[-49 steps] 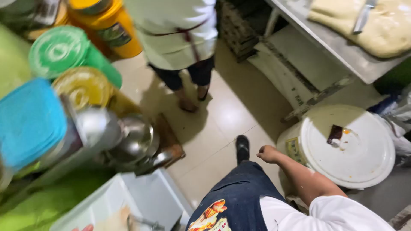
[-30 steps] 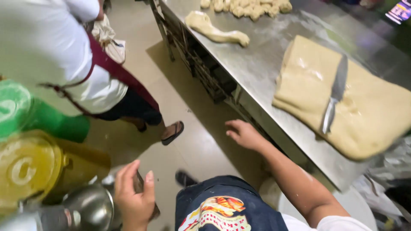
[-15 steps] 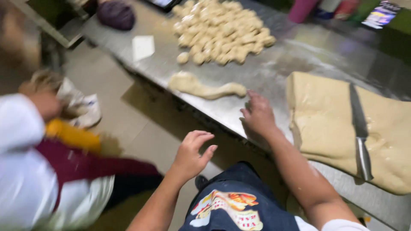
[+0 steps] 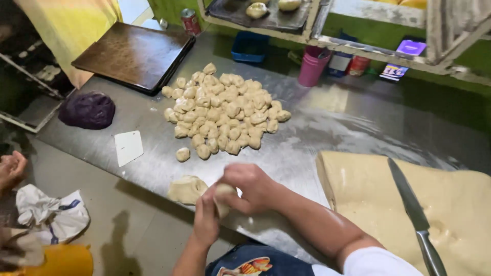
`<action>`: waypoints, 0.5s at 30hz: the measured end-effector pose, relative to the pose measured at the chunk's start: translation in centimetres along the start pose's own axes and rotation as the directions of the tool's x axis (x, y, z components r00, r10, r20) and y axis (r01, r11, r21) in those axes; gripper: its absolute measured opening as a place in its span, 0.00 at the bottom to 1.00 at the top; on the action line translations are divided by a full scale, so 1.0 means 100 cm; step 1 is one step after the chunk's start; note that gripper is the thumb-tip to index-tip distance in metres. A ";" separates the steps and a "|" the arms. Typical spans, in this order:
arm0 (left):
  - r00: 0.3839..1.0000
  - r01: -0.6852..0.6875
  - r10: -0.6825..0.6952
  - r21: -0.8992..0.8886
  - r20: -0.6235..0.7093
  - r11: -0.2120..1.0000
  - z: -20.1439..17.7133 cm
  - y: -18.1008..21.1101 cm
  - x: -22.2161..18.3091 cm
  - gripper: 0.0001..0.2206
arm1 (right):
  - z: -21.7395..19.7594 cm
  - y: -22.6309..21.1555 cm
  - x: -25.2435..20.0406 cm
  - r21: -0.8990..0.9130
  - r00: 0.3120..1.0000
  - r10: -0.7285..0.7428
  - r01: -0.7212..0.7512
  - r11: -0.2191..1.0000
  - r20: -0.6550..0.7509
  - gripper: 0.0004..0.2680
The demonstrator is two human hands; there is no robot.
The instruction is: Shape small portions of dough into balls on a metal work surface
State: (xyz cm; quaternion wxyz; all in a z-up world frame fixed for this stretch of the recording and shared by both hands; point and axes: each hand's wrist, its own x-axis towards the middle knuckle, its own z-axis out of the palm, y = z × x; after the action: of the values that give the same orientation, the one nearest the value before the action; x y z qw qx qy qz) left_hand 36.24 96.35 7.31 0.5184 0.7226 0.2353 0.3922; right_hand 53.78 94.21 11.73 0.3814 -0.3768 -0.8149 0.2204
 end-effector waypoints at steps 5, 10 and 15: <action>0.632 0.291 -0.709 -0.752 -0.313 0.591 -0.026 -0.064 -0.012 0.17 | 0.058 0.038 0.045 -0.145 0.937 -0.244 0.213 0.966 -0.248 0.23; 0.816 0.411 -0.548 -0.485 -0.181 0.772 -0.057 -0.073 -0.018 0.17 | 0.098 0.062 0.054 -0.331 0.877 -0.262 0.127 0.935 -0.404 0.12; 0.741 -0.603 0.425 0.238 0.519 0.761 -0.051 -0.026 -0.043 0.10 | 0.108 0.113 0.082 -0.353 0.874 0.234 -0.399 0.846 -0.426 0.16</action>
State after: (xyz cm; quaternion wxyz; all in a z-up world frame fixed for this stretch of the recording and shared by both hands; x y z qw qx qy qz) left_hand 29.77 96.91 4.32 0.2702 0.9160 -0.0266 0.2954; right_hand 46.84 106.82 1.55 0.3916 -0.6172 -0.6821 0.0217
